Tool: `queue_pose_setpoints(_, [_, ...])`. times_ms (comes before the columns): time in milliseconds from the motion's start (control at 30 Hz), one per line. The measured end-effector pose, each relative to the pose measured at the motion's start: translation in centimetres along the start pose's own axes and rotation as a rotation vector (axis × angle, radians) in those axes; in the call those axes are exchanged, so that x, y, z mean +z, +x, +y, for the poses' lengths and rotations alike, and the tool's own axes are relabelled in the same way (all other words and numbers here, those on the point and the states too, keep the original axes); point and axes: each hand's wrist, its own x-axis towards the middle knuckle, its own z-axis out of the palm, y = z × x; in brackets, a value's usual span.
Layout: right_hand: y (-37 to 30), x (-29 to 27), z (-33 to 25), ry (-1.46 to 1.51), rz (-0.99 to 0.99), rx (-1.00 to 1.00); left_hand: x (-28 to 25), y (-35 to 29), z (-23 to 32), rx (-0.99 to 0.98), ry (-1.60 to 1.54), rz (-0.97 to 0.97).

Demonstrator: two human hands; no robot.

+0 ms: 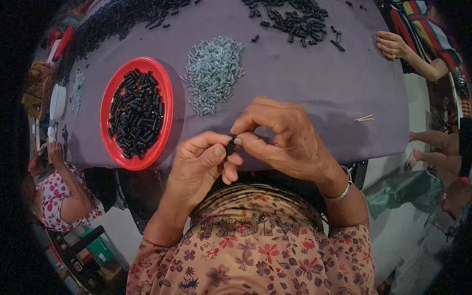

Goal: Manually inserting small silver internal parts into black plastic housings at an assembly table.

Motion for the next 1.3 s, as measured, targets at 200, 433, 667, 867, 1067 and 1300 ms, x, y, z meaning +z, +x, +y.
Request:
queue_pose_setpoints(200, [-0.2,-0.2,-0.1,0.157,-0.039,0.148,0.0,-0.1,0.3,-0.071,-0.020,-0.024])
queue_pose_setpoints(433, [0.0,-0.4,-0.9,0.178,-0.062,0.232,0.2,0.0,0.2,-0.107,-0.003,0.001])
queue_pose_setpoints(667, [-0.2,-0.9,-0.5,0.181,-0.122,0.175,0.0,-0.1,0.2,-0.203,-0.140,-0.087])
queue_pose_setpoints(867, [-0.5,-0.2,0.6,0.341,-0.104,0.121,-0.1,0.1,0.3,-0.227,-0.096,-0.076])
queue_pose_setpoints(1067, [-0.6,-0.1,1.2,0.559,-0.056,0.280,0.1,0.0,0.7,-0.177,-0.002,-0.060])
queue_pose_setpoints(1300, [-0.7,0.2,1.0,0.623,-0.042,0.323,0.0,-0.1,0.5,-0.159,-0.116,-0.065])
